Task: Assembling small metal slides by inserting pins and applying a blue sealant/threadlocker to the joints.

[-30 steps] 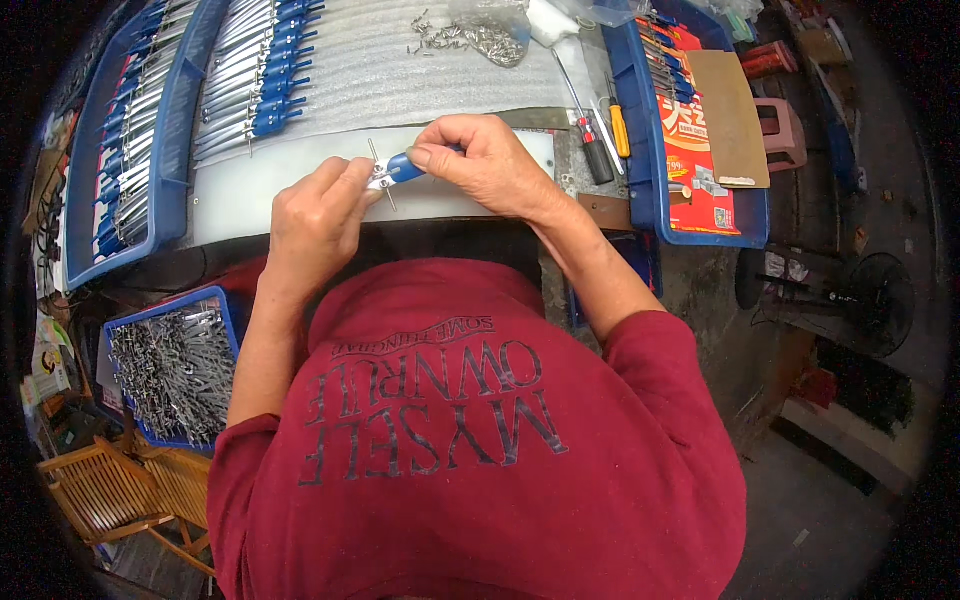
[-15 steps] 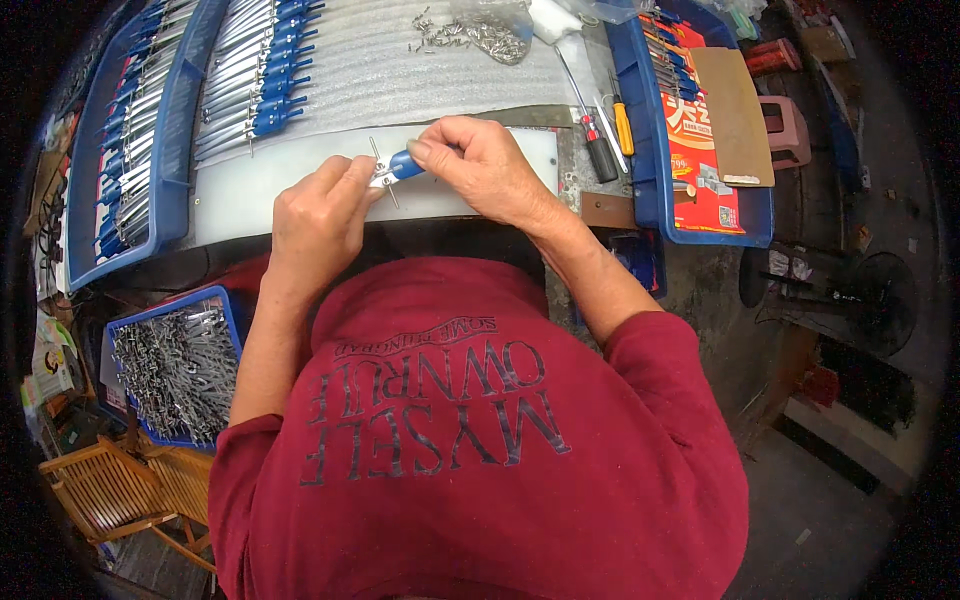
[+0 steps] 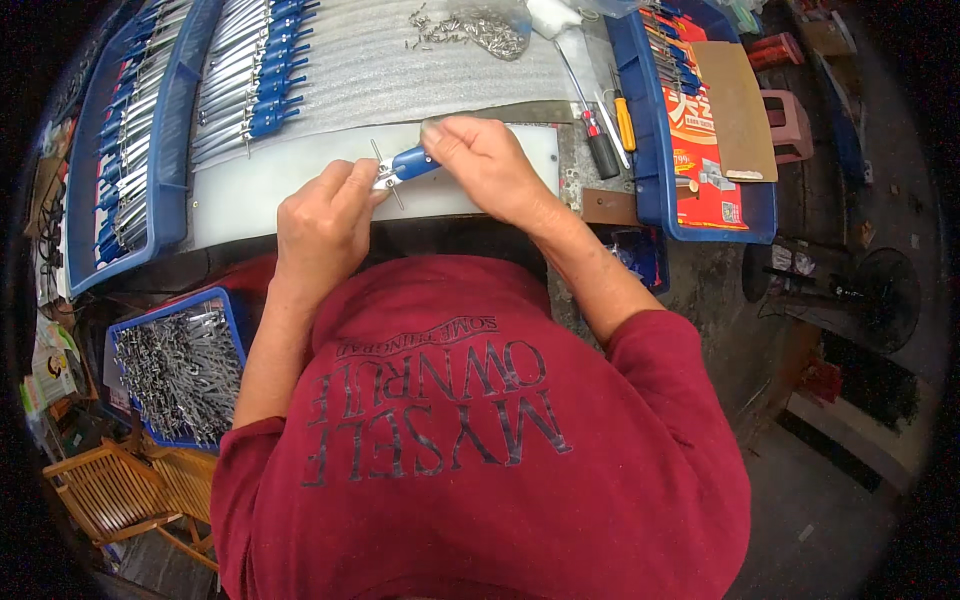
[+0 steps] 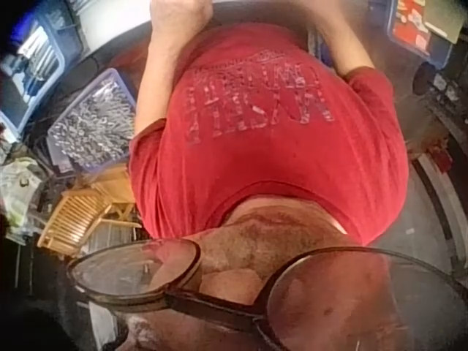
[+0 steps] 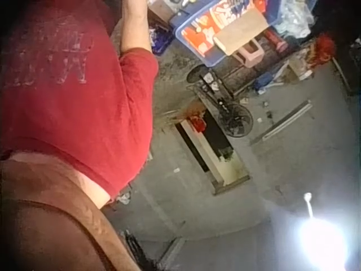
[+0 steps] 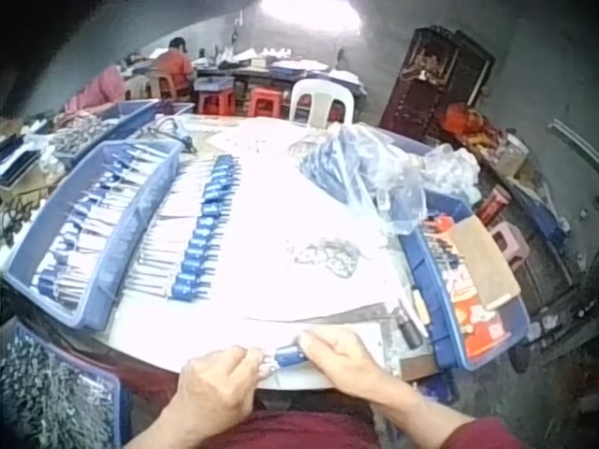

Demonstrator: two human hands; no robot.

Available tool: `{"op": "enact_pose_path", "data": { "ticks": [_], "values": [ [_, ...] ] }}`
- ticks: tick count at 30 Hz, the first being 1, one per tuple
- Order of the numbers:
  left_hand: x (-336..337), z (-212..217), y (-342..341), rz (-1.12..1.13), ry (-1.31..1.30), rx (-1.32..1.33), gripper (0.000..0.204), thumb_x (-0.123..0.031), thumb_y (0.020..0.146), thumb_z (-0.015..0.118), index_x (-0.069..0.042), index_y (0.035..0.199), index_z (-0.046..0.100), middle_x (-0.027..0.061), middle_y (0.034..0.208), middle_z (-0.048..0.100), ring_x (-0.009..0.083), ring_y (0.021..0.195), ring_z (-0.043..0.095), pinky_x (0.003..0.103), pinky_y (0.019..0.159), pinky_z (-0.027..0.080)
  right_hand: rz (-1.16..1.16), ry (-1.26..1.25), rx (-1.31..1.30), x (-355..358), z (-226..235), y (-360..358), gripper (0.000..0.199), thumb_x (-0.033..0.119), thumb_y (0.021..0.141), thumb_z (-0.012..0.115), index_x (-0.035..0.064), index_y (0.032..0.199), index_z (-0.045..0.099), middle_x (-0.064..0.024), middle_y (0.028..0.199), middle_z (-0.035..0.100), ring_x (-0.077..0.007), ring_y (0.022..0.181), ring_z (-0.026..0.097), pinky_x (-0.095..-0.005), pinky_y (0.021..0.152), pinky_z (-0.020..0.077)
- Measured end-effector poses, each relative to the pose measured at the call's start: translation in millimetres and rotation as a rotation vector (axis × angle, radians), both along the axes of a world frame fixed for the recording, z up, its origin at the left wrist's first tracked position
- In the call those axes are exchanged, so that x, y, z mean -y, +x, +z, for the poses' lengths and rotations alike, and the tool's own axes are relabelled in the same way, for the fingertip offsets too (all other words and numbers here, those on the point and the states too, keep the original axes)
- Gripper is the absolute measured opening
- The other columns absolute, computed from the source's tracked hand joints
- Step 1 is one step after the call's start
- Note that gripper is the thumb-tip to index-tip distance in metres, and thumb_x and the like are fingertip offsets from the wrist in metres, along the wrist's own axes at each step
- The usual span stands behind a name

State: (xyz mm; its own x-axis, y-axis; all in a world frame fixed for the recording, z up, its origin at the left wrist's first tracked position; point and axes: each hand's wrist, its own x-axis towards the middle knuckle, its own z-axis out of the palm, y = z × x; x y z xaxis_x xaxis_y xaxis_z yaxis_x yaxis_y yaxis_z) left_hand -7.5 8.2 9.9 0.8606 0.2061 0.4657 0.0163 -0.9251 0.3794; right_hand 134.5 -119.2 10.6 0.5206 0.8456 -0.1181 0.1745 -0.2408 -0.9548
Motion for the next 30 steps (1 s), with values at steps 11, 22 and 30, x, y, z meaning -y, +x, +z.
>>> {"op": "enact_pose_path", "data": {
  "ticks": [11, 22, 30],
  "values": [
    [-6, 0, 2, -0.067, -0.115, -0.027, 0.023, -0.006, 0.069, 0.062, -0.004, 0.091, 0.054, 0.0094, 0.071, 0.051, 0.0266, 0.057, 0.053, 0.034, 0.047, 0.042, 0.076, -0.031, 0.021, 1, 8, 3, 0.021, 0.021, 0.085, 0.053, 0.0013, 0.082, 0.057, 0.0048, 0.065, 0.046, -0.0012, 0.056, 0.036, -0.0176, 0.048, 0.0289],
    [-2, 4, -1, -0.022, -0.027, -0.052, 0.023, -0.006, 0.069, 0.062, -0.004, 0.090, 0.053, 0.0097, 0.070, 0.050, 0.0268, 0.056, 0.053, 0.034, 0.048, 0.042, 0.083, 0.009, 0.098, 0, 1, 1, 0.020, 0.020, 0.085, 0.053, -0.0004, 0.082, 0.055, 0.0030, 0.070, 0.049, -0.0045, 0.065, 0.041, -0.0195, 0.057, 0.0344],
    [-10, 1, -4, -0.097, -0.145, -0.032, 0.019, -0.009, 0.071, 0.060, -0.004, 0.089, 0.053, 0.0089, 0.068, 0.049, 0.0257, 0.056, 0.053, 0.035, 0.047, 0.042, 0.145, -0.073, -0.109, -1, 12, 2, 0.020, 0.022, 0.083, 0.055, 0.0018, 0.083, 0.056, 0.0057, 0.069, 0.046, -0.0012, 0.062, 0.036, -0.0170, 0.054, 0.0308]
  ]
}}
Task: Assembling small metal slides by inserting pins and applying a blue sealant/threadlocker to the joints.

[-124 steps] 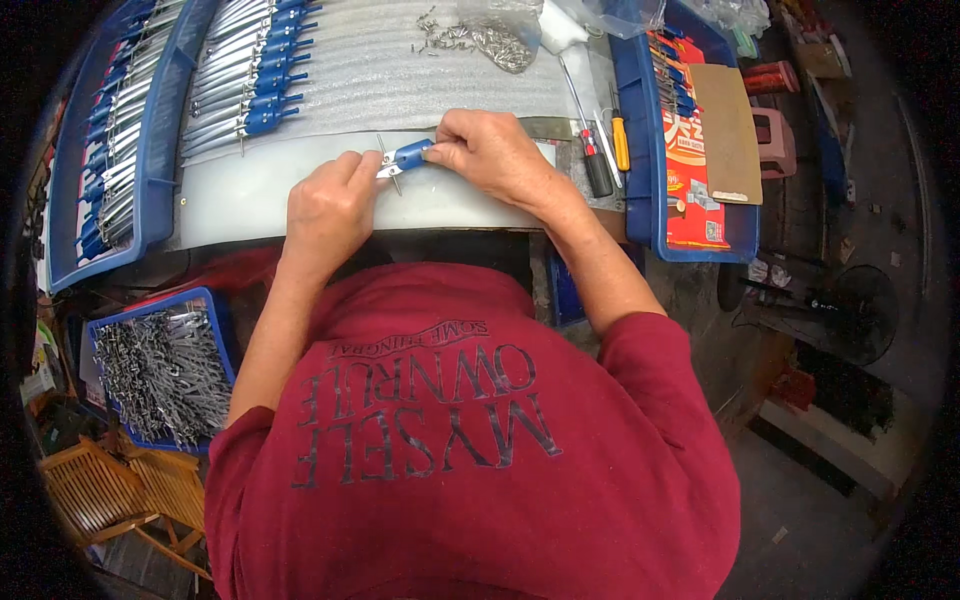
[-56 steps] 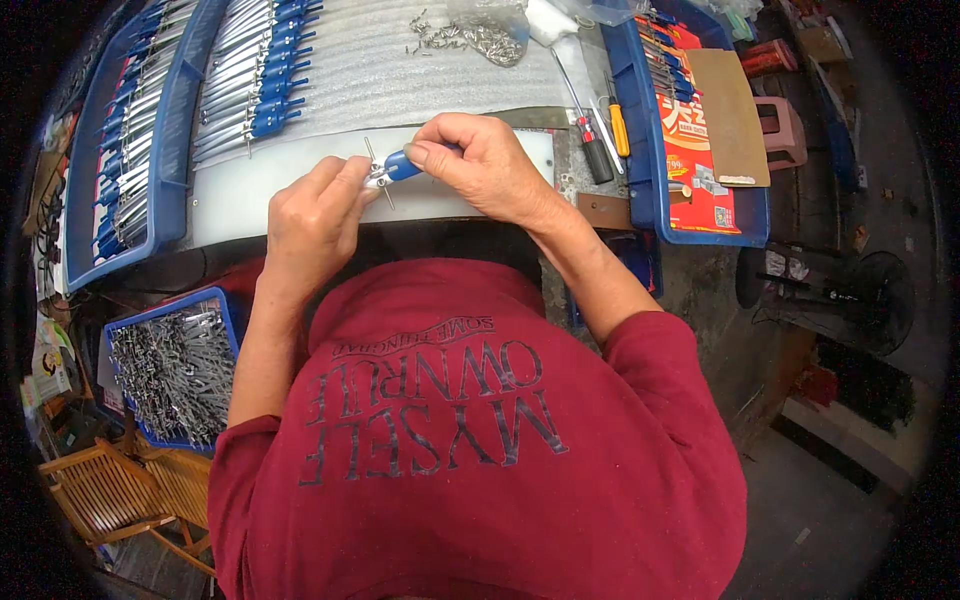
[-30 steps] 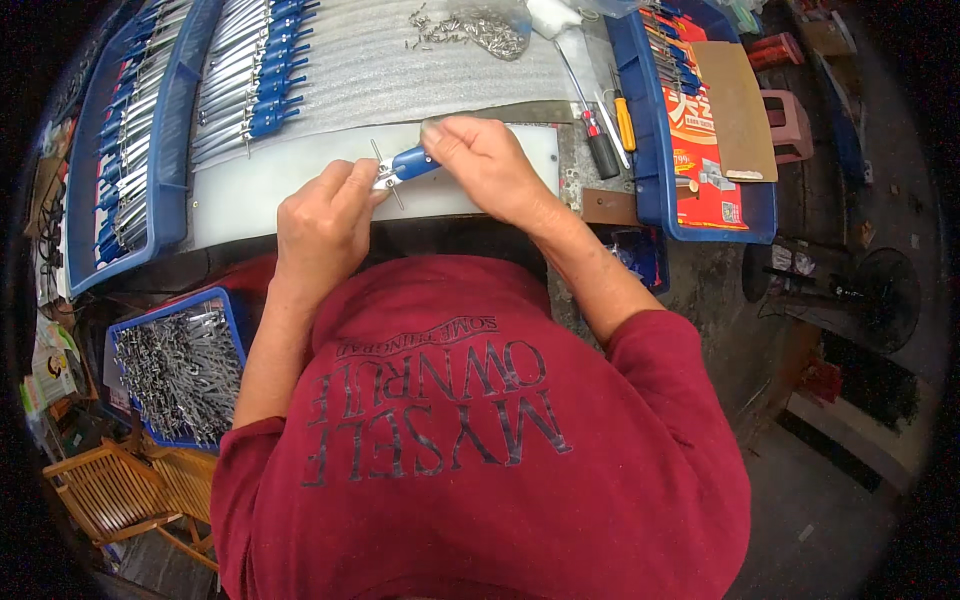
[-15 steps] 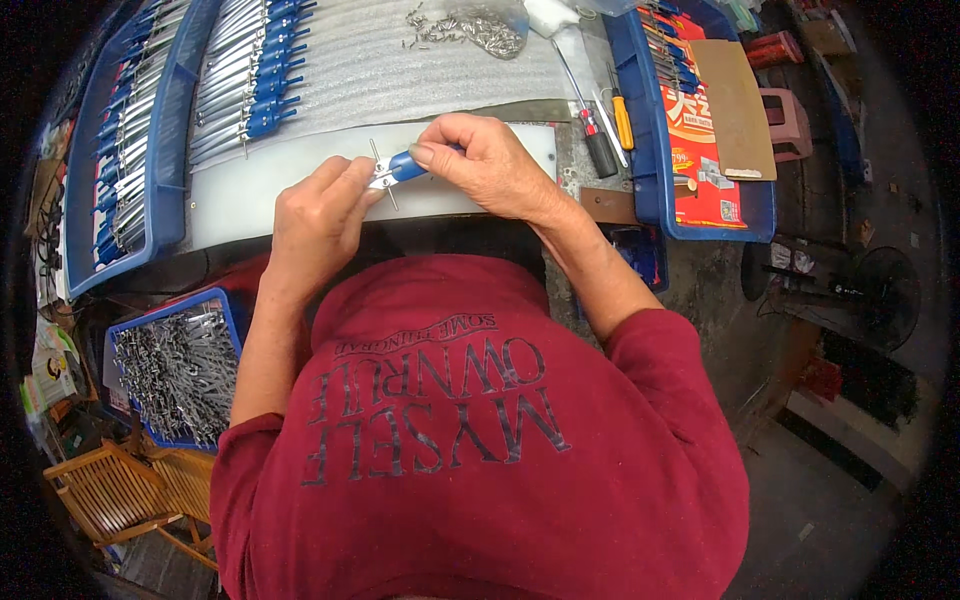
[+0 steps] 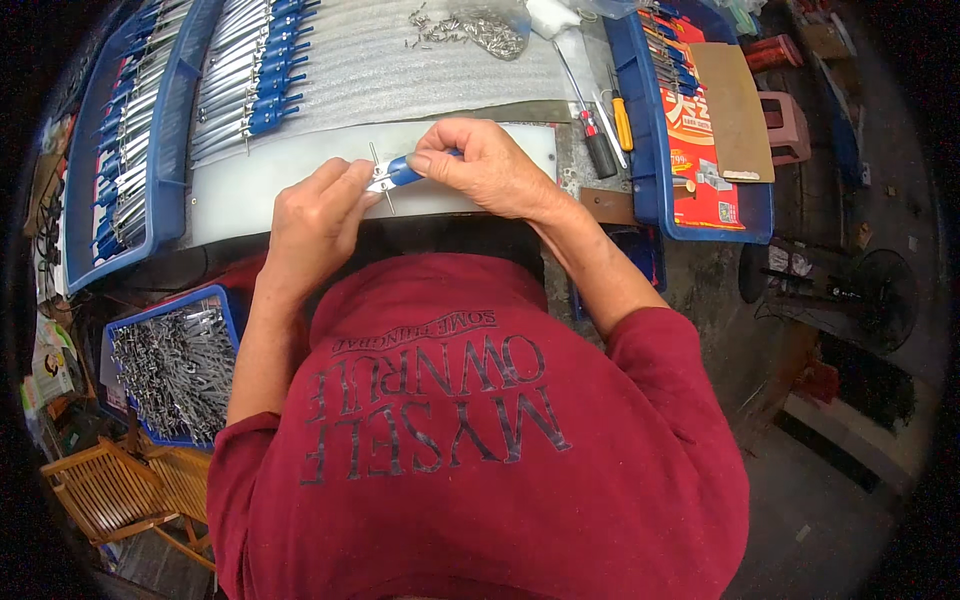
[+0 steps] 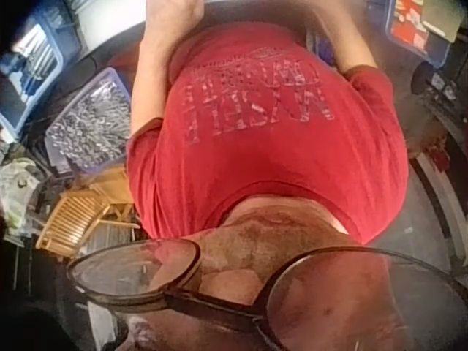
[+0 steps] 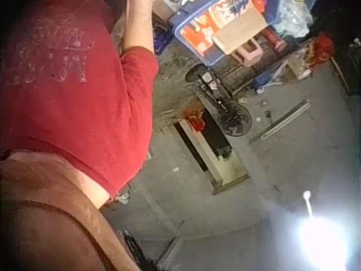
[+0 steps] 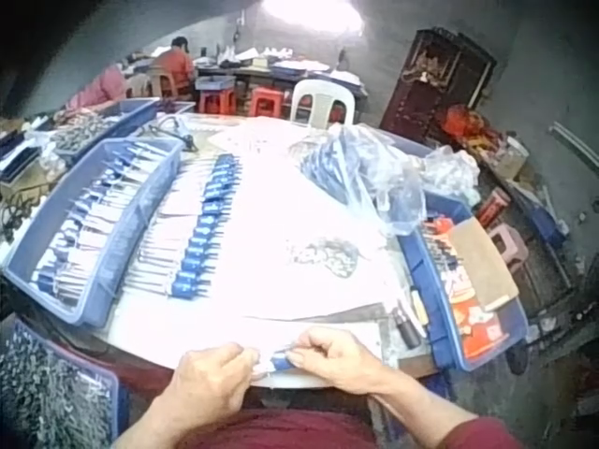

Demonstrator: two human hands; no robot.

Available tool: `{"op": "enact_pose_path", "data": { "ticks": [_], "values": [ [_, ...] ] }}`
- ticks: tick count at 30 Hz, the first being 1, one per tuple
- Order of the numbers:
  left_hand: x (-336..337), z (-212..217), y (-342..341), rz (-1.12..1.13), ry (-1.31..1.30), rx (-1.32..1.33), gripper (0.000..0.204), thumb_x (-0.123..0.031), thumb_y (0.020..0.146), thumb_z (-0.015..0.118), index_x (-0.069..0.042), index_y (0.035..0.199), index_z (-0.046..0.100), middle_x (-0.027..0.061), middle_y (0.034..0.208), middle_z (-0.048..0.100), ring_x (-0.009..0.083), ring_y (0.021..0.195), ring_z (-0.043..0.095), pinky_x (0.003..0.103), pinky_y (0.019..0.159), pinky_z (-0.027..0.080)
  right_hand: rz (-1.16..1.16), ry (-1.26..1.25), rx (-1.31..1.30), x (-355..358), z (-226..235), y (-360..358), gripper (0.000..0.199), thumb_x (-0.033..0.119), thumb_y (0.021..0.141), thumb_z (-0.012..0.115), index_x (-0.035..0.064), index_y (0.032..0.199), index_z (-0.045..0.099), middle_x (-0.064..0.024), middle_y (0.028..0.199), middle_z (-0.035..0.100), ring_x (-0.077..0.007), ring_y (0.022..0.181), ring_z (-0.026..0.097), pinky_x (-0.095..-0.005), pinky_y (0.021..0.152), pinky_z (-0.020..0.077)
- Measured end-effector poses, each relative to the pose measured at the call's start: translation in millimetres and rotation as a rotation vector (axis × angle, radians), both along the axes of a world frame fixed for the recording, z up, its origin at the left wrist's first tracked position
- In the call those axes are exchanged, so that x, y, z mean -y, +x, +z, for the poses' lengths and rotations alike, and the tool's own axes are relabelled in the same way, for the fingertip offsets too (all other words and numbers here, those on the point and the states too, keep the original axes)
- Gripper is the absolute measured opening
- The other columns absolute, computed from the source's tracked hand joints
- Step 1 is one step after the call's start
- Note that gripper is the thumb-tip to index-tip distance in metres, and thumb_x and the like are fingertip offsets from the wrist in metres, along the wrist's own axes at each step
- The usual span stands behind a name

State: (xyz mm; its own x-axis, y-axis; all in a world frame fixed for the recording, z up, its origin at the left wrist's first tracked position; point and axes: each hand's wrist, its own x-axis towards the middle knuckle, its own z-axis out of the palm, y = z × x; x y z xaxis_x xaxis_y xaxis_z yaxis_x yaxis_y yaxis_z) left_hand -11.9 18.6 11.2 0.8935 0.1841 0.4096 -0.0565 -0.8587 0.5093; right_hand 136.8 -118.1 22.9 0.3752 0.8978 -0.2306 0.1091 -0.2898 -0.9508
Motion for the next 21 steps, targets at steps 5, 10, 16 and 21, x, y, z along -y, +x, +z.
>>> {"op": "enact_pose_path", "data": {
  "ticks": [5, 10, 16, 21],
  "values": [
    [2.0, 3.0, 0.0, 0.005, 0.042, 0.017, 0.017, -0.013, 0.073, 0.059, -0.005, 0.086, 0.053, 0.0073, 0.066, 0.048, 0.0234, 0.056, 0.054, 0.034, 0.047, 0.043, 0.041, 0.088, 0.097, 1.2, -2.9, 1.1, 0.021, 0.022, 0.082, 0.056, 0.0009, 0.084, 0.055, 0.0059, 0.069, 0.046, -0.0018, 0.062, 0.036, -0.0175, 0.053, 0.0307],
    [4.1, 4.3, 0.4, 0.055, 0.137, 0.006, 0.016, -0.013, 0.073, 0.059, -0.006, 0.086, 0.052, 0.0070, 0.065, 0.047, 0.0229, 0.055, 0.053, 0.035, 0.046, 0.043, 0.002, 0.072, 0.178, 0.6, -9.2, -2.0, 0.022, 0.023, 0.085, 0.053, 0.0012, 0.084, 0.055, 0.0060, 0.066, 0.044, -0.0020, 0.061, 0.035, -0.0178, 0.051, 0.0293],
    [2.4, 2.8, 0.2, 0.029, 0.039, -0.002, 0.024, -0.005, 0.068, 0.063, -0.003, 0.090, 0.054, 0.0101, 0.070, 0.050, 0.0273, 0.056, 0.053, 0.035, 0.048, 0.042, -0.054, 0.050, -0.135, 2.9, -10.5, 3.4, 0.027, 0.028, 0.088, 0.047, 0.0035, 0.082, 0.054, 0.0067, 0.061, 0.036, -0.0020, 0.052, 0.031, -0.0188, 0.045, 0.0243],
    [3.4, 1.8, 0.0, 0.021, 0.029, -0.002, 0.023, -0.004, 0.069, 0.062, -0.003, 0.090, 0.054, 0.0102, 0.070, 0.051, 0.0275, 0.057, 0.053, 0.035, 0.048, 0.042, -0.013, 0.018, -0.038, 4.5, -6.4, 1.0, 0.027, 0.029, 0.088, 0.047, 0.0044, 0.079, 0.053, 0.0077, 0.059, 0.035, -0.0017, 0.052, 0.030, -0.0188, 0.044, 0.0242]
  ]
}}
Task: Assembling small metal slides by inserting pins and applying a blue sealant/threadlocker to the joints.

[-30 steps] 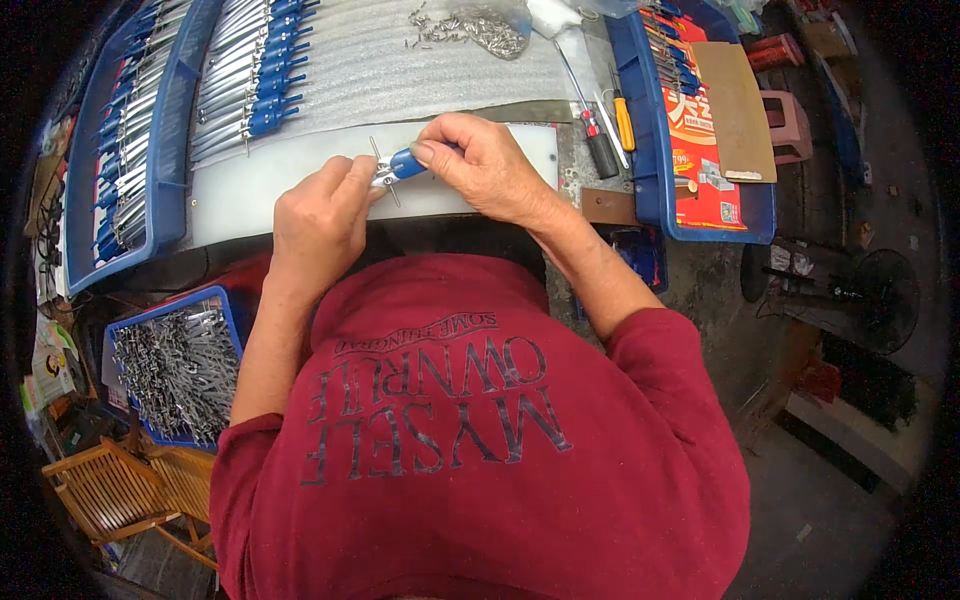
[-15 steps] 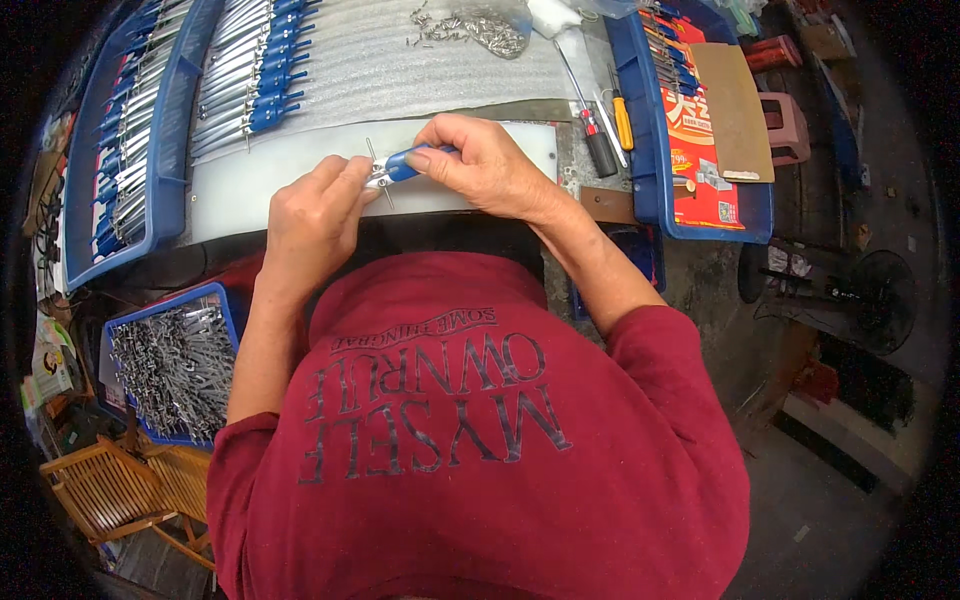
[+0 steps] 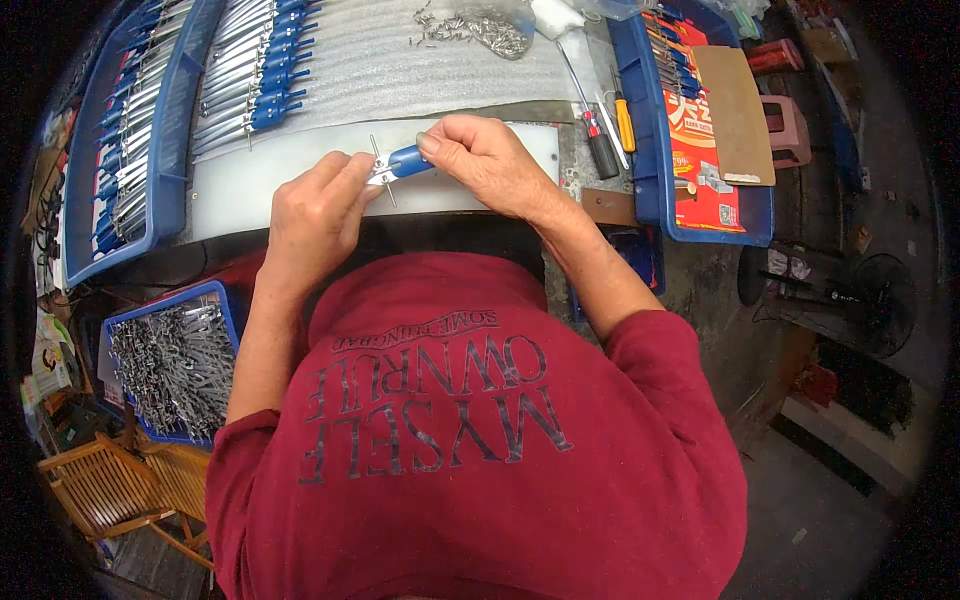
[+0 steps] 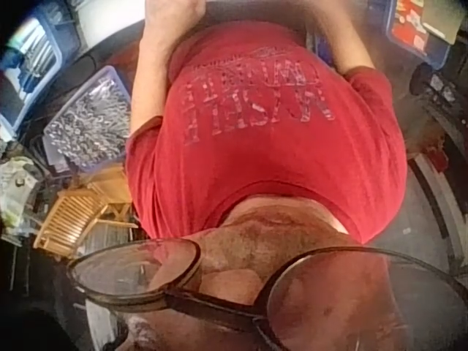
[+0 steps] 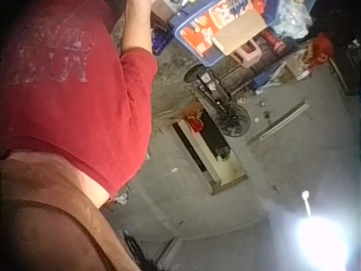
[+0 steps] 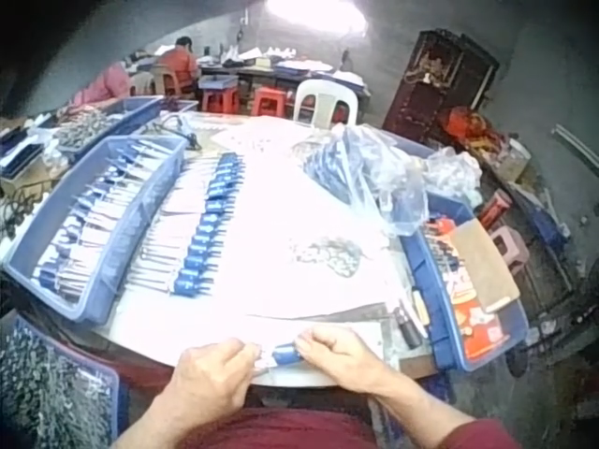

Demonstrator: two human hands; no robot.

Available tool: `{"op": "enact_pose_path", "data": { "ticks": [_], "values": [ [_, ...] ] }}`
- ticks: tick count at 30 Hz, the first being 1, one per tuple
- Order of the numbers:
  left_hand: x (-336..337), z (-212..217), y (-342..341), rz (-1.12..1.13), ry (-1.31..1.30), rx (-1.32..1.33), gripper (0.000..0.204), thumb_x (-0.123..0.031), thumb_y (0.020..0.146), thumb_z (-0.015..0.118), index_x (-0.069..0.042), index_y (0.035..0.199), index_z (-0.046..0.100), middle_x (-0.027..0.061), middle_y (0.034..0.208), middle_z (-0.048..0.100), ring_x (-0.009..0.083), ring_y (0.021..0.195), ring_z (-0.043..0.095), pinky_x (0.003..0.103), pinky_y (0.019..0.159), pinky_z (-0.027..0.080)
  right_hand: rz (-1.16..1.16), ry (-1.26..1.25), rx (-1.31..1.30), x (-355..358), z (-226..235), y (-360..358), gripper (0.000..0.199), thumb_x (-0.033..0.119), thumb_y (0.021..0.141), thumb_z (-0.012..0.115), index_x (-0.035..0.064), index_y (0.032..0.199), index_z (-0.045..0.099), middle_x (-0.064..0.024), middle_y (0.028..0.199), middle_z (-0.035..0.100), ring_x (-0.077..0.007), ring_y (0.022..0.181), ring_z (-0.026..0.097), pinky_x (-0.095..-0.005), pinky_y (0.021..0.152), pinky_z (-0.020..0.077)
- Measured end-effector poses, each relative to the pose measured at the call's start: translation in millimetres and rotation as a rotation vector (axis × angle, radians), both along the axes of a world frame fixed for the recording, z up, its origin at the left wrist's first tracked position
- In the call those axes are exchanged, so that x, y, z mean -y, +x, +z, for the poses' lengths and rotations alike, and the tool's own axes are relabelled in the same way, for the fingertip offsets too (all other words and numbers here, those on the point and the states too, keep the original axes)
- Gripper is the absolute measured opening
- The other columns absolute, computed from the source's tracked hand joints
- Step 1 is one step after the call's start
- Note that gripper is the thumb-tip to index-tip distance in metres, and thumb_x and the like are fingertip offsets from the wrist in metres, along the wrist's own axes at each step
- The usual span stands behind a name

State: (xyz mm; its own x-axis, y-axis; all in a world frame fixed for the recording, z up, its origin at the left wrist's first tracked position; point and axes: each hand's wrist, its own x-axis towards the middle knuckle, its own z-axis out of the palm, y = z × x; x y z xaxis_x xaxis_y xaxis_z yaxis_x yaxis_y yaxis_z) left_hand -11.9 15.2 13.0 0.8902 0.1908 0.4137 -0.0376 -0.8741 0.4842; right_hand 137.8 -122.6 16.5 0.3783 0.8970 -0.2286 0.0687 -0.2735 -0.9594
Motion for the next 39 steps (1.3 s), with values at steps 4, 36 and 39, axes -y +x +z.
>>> {"op": "enact_pose_path", "data": {
  "ticks": [4, 36, 39],
  "values": [
    [0, -1, 1, -0.003, -0.012, -0.008, 0.022, -0.004, 0.069, 0.062, -0.003, 0.090, 0.054, 0.0101, 0.071, 0.051, 0.0275, 0.057, 0.053, 0.035, 0.048, 0.042, -0.055, 0.036, 0.093, -1, -2, -2, 0.027, 0.026, 0.085, 0.051, 0.0012, 0.075, 0.056, 0.0061, 0.057, 0.040, -0.0031, 0.053, 0.032, -0.0205, 0.045, 0.0266],
    [-80, 4, -26, 0.283, 0.116, 0.075, 0.020, -0.006, 0.073, 0.059, -0.002, 0.092, 0.056, 0.0115, 0.076, 0.055, 0.0294, 0.065, 0.055, 0.035, 0.055, 0.043, -0.160, 0.226, 0.436, -11, -29, -11, 0.016, 0.012, 0.083, 0.052, -0.0029, 0.087, 0.057, -0.0064, 0.074, 0.056, -0.0120, 0.067, 0.050, -0.0240, 0.062, 0.0399],
    [-103, 6, -11, 0.299, 0.215, 0.056, 0.021, -0.007, 0.073, 0.060, -0.003, 0.092, 0.056, 0.0114, 0.077, 0.056, 0.0290, 0.067, 0.055, 0.035, 0.057, 0.043, -0.156, 0.281, 0.523, -13, -30, -13, 0.014, 0.010, 0.081, 0.053, -0.0030, 0.085, 0.057, -0.0089, 0.072, 0.055, -0.0154, 0.064, 0.050, -0.0249, 0.060, 0.0402]
  ]
}}
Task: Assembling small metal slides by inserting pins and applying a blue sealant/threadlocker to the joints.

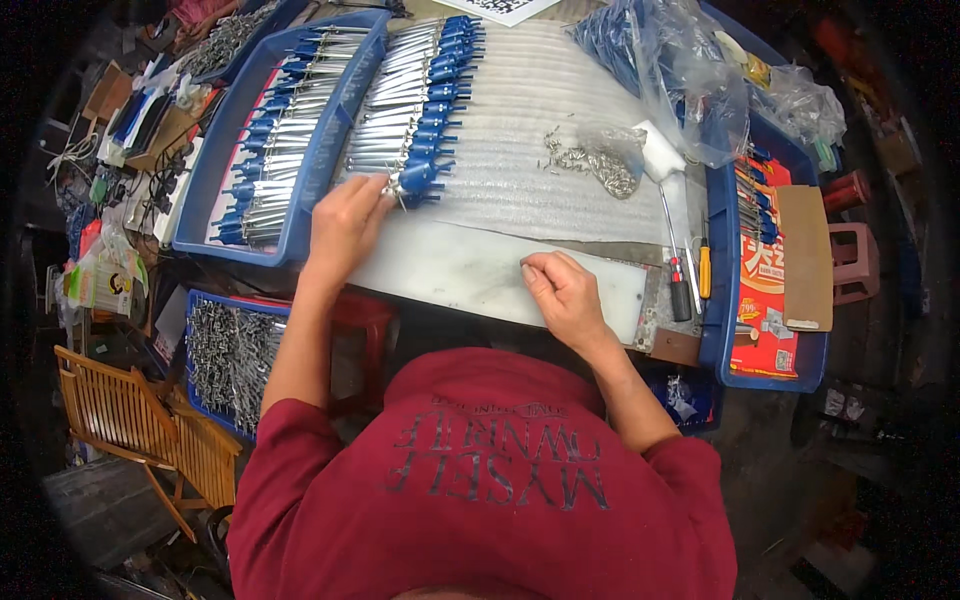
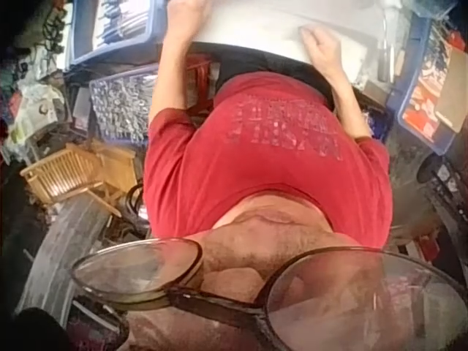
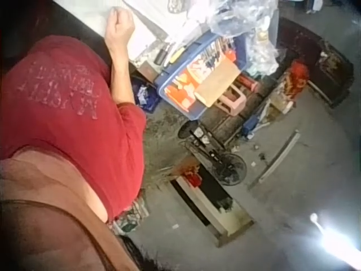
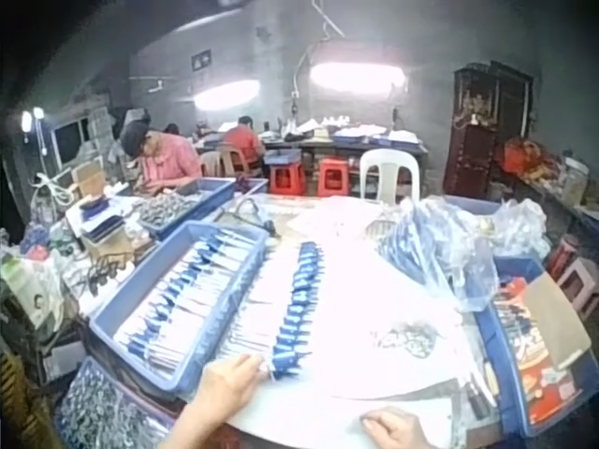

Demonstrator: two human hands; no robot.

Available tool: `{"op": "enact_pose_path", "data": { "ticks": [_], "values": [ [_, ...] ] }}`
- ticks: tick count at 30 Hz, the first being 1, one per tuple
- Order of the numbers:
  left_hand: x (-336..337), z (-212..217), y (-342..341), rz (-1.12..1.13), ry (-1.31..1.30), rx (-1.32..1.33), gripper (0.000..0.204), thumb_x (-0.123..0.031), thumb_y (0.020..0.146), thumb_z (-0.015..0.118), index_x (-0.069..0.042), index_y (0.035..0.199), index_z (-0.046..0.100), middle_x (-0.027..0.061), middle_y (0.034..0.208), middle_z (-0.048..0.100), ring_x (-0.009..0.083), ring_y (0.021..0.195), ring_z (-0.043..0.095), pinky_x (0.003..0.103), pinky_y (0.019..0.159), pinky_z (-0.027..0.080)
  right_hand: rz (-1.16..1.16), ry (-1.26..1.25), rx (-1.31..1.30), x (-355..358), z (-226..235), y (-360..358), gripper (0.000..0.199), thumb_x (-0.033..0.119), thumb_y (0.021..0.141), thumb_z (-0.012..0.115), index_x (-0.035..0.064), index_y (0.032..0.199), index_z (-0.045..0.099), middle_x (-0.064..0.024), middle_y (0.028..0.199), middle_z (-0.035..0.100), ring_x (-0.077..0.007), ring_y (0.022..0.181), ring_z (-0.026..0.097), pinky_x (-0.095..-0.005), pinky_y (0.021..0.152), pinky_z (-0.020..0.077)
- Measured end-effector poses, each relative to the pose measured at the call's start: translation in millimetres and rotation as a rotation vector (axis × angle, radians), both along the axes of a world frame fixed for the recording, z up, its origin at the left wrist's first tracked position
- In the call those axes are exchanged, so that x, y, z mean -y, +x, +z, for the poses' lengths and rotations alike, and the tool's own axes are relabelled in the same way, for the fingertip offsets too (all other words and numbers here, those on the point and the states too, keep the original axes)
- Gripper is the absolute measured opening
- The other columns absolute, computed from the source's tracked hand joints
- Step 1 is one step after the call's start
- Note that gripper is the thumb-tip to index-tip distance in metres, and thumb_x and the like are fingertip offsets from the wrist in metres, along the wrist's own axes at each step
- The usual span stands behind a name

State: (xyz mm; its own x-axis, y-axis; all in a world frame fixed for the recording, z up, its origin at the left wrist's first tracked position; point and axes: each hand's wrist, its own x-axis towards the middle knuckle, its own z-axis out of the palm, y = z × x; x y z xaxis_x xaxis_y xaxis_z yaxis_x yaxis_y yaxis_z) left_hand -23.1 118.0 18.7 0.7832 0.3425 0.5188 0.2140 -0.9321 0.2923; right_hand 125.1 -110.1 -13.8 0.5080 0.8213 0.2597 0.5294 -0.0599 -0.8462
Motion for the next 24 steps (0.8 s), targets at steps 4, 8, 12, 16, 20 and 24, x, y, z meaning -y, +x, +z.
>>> {"op": "enact_pose_path", "data": {
  "ticks": [4, 8, 12, 16, 20, 24],
  "values": [
    [-27, -3, 26, 0.020, 0.076, 0.031, 0.020, -0.008, 0.073, 0.059, -0.004, 0.092, 0.056, 0.0113, 0.078, 0.057, 0.0291, 0.072, 0.054, 0.037, 0.062, 0.044, 0.005, -0.007, 0.036, 1, -1, 0, 0.013, 0.009, 0.081, 0.054, -0.0027, 0.084, 0.057, -0.0089, 0.071, 0.055, -0.0162, 0.062, 0.050, -0.0257, 0.058, 0.0400],
    [-53, -13, 50, 0.054, 0.143, -0.041, 0.021, -0.011, 0.074, 0.058, -0.006, 0.094, 0.057, 0.0084, 0.079, 0.058, 0.0264, 0.077, 0.053, 0.036, 0.066, 0.042, 0.001, 0.003, -0.002, 2, 0, 1, 0.012, 0.008, 0.080, 0.054, -0.0021, 0.083, 0.057, -0.0085, 0.070, 0.055, -0.0156, 0.061, 0.049, -0.0256, 0.057, 0.0393],
    [-72, -25, 66, 0.082, 0.192, -0.041, 0.021, -0.012, 0.074, 0.058, -0.008, 0.094, 0.058, 0.0066, 0.081, 0.059, 0.0248, 0.078, 0.053, 0.035, 0.066, 0.041, 0.000, 0.015, -0.011, 2, 0, 1, 0.011, 0.008, 0.080, 0.054, -0.0019, 0.083, 0.058, -0.0082, 0.070, 0.055, -0.0151, 0.061, 0.049, -0.0253, 0.056, 0.0389],
    [-84, -31, 77, 0.077, 0.222, -0.051, 0.022, -0.012, 0.073, 0.059, -0.009, 0.095, 0.058, 0.0058, 0.081, 0.059, 0.0242, 0.078, 0.053, 0.035, 0.067, 0.041, -0.005, 0.015, -0.012, 2, -1, 2, 0.011, 0.008, 0.079, 0.054, -0.0018, 0.083, 0.058, -0.0079, 0.069, 0.055, -0.0148, 0.061, 0.049, -0.0252, 0.056, 0.0388],
    [-87, -30, 83, 0.049, 0.245, -0.012, 0.021, -0.012, 0.072, 0.059, -0.009, 0.093, 0.058, 0.0049, 0.080, 0.058, 0.0235, 0.078, 0.053, 0.035, 0.067, 0.041, -0.003, 0.019, -0.007, 2, -1, 3, 0.010, 0.007, 0.079, 0.055, -0.0017, 0.083, 0.058, -0.0078, 0.069, 0.055, -0.0146, 0.061, 0.049, -0.0251, 0.056, 0.0389],
    [-92, -32, 87, 0.043, 0.275, -0.042, 0.020, -0.012, 0.072, 0.060, -0.010, 0.092, 0.058, 0.0034, 0.080, 0.059, 0.0222, 0.079, 0.053, 0.034, 0.068, 0.041, -0.004, 0.005, -0.027, 2, -1, 3, 0.010, 0.007, 0.079, 0.055, -0.0017, 0.083, 0.058, -0.0077, 0.069, 0.055, -0.0145, 0.061, 0.049, -0.0250, 0.056, 0.0390]
  ]
}}
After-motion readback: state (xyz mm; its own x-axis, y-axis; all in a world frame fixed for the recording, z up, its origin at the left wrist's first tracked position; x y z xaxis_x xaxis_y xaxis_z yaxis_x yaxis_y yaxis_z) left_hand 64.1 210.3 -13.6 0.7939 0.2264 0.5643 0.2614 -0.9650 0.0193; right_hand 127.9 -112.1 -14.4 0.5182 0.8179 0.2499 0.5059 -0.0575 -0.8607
